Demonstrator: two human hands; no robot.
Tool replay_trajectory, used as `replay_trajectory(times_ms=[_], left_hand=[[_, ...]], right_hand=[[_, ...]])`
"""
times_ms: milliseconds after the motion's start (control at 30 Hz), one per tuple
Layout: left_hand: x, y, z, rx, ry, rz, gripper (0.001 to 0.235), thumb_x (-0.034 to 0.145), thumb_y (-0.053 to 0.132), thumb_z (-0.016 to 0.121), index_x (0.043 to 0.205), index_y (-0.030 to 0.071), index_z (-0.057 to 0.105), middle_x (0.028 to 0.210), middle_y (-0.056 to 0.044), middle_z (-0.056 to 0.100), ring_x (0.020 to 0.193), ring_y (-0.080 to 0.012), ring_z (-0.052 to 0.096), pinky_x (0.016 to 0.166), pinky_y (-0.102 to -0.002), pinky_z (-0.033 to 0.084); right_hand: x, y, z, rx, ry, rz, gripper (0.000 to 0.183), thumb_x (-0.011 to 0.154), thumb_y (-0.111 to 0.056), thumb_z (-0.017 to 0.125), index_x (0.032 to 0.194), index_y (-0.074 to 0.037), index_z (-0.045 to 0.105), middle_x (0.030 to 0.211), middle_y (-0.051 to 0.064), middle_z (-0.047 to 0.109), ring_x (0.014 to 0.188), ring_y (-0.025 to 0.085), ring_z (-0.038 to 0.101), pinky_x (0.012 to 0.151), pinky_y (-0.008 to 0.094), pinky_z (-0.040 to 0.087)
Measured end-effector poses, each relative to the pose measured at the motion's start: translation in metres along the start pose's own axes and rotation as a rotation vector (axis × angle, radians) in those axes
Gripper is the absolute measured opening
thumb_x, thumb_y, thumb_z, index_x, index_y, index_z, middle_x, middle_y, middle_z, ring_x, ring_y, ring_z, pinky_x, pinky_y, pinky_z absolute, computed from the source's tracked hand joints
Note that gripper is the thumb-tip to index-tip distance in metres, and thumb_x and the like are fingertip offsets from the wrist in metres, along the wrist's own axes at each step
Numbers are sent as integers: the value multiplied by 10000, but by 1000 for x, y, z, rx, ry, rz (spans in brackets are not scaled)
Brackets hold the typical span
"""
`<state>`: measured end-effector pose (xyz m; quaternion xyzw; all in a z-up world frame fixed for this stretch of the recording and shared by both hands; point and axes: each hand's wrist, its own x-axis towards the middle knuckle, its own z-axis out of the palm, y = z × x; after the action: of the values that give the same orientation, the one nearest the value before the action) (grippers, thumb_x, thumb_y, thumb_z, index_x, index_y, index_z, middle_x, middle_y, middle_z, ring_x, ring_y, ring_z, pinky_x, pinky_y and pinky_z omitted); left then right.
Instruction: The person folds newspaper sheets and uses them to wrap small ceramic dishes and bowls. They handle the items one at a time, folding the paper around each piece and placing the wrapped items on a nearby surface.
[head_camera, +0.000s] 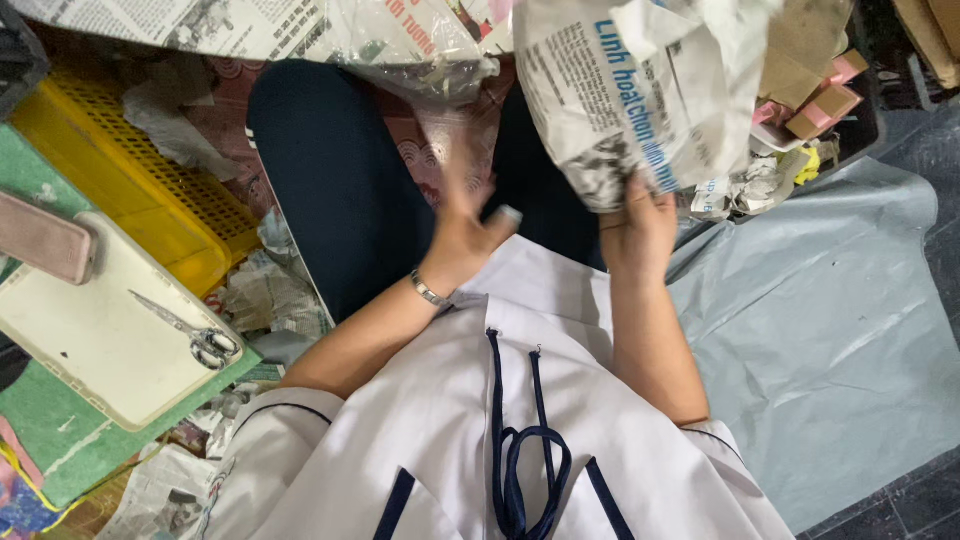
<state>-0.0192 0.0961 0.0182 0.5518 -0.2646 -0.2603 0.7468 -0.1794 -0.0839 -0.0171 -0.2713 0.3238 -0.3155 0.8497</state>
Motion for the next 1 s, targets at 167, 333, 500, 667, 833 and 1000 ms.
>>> replay_trajectory(times_ms=[167, 333, 500, 667, 833, 1000], left_hand=[[-5, -24, -4, -190, -12, -426, 416, 1077, 84, 672, 1453, -55, 561, 1378, -160, 636, 1242, -206, 615, 1087, -361, 513], [-1, -17, -19, -131, 80, -374, 342, 1048, 164, 678, 1343, -8, 653, 1306, -70, 705, 1174, -134, 649, 1038, -288, 517], [5, 7, -19, 36, -15, -443, 312, 971, 146, 762, 1238, -7, 710, 1166, -53, 769, 1044, -117, 688, 943, -272, 558], [7, 18, -11, 190, -112, -445, 350, 889, 138, 830, 1185, -1, 705, 1126, -59, 787, 1025, -112, 727, 908, -275, 588], [9, 22, -21, 146, -307, -440, 462, 870, 157, 836, 1257, -11, 648, 1183, -97, 754, 1058, -142, 702, 928, -302, 583], [16, 22, -34, -129, -198, -450, 484, 996, 259, 737, 1385, 40, 549, 1269, -62, 707, 1155, -120, 685, 1003, -288, 572]], right_hand=[[-26, 44, -7, -206, -100, 271, 416, 994, 41, 746, 1369, 96, 574, 1268, 169, 698, 1137, 269, 667, 1012, 403, 532], [-36, 22, -10, -321, -66, 183, 769, 872, -7, 785, 1542, -9, 406, 1430, 172, 593, 1286, 284, 604, 1114, 411, 488], [-20, -31, 27, -389, -345, -96, 1125, 837, -173, 923, 1678, -133, 177, 1670, 170, 358, 1562, 308, 385, 1296, 452, 377], [-18, -44, 57, -555, -354, 9, 1081, 809, -117, 897, 1690, -79, 272, 1628, 139, 484, 1514, 253, 483, 1291, 405, 405], [-21, -38, 59, -871, -158, 20, 770, 847, -19, 845, 1543, -24, 516, 1444, 136, 644, 1308, 217, 638, 1120, 373, 540], [-23, -50, 61, -1184, -400, 96, 729, 871, -34, 826, 1536, -25, 526, 1414, 134, 674, 1277, 203, 640, 1094, 342, 512]])
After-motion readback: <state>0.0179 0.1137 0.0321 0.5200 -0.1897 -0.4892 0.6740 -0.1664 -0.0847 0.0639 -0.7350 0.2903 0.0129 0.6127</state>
